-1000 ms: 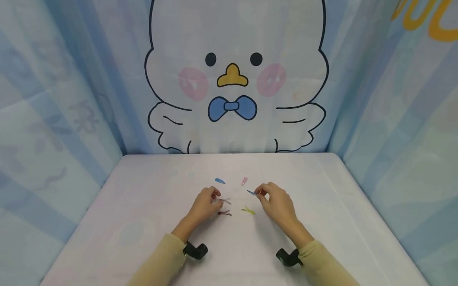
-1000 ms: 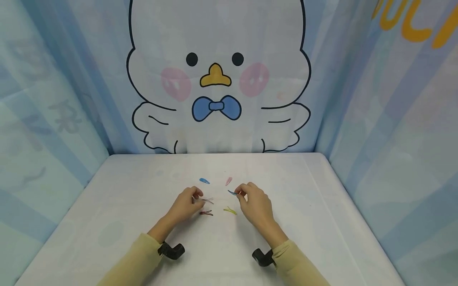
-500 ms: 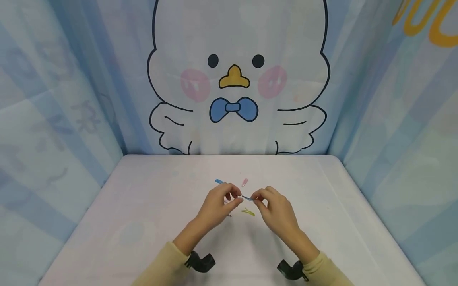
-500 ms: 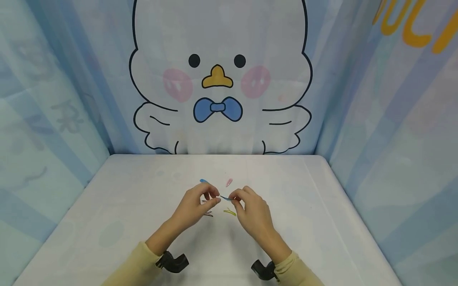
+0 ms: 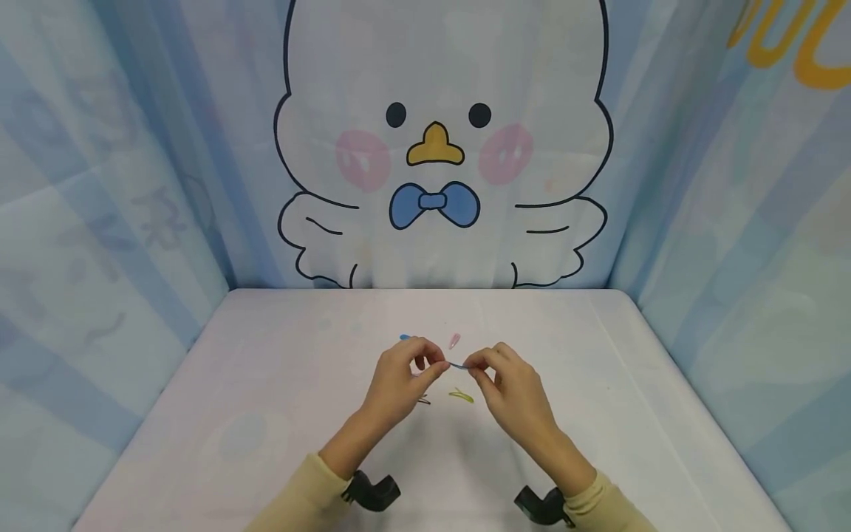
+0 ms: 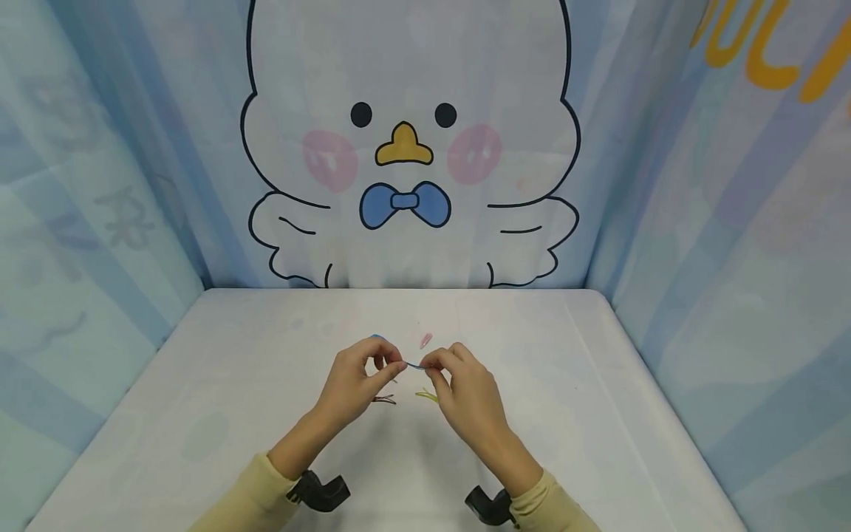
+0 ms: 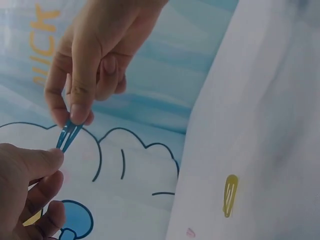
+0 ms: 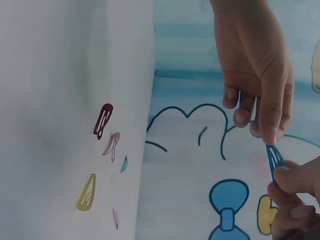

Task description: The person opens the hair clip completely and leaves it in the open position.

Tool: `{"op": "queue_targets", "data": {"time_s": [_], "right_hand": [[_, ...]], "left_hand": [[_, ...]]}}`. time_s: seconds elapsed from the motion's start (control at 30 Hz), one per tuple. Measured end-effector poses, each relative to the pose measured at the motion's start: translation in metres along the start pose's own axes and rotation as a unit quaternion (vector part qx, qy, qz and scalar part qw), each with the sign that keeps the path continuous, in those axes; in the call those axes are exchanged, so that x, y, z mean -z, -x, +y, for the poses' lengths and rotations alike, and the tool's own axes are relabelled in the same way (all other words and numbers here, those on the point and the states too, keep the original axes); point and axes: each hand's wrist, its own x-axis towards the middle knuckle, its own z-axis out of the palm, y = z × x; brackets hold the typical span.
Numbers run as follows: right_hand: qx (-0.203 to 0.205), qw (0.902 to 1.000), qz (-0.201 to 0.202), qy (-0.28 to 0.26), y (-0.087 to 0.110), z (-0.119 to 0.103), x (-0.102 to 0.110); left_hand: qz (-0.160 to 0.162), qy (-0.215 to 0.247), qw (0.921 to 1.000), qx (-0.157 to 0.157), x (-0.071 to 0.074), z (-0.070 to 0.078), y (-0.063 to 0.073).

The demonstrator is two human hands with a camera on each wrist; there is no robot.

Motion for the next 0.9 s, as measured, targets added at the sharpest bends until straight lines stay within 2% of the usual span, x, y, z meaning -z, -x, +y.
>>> {"op": "queue_targets", "data": {"time_s": [0.23,0.57,0.9], "right_hand": [[0.014,0.9995,0.015,-0.024,-0.0014,-0.0002,0.0015],[0.025,0.9976,0.048,-0.044,-0.0038,-0.0061,0.0020],[0.032,0.9952,0.058,-0.073,-0.0026,-0.0078,0.0042]], "left_hand": [[0.019,0.011,0.9996,-0.016,-0.0006,0.0000,-0.0006],[0.059,0.066,0.9949,-0.049,-0.0015,-0.0012,-0.0013],[0.060,0.091,0.9929,-0.048,-0.0002,-0.0014,0.0017]]}}
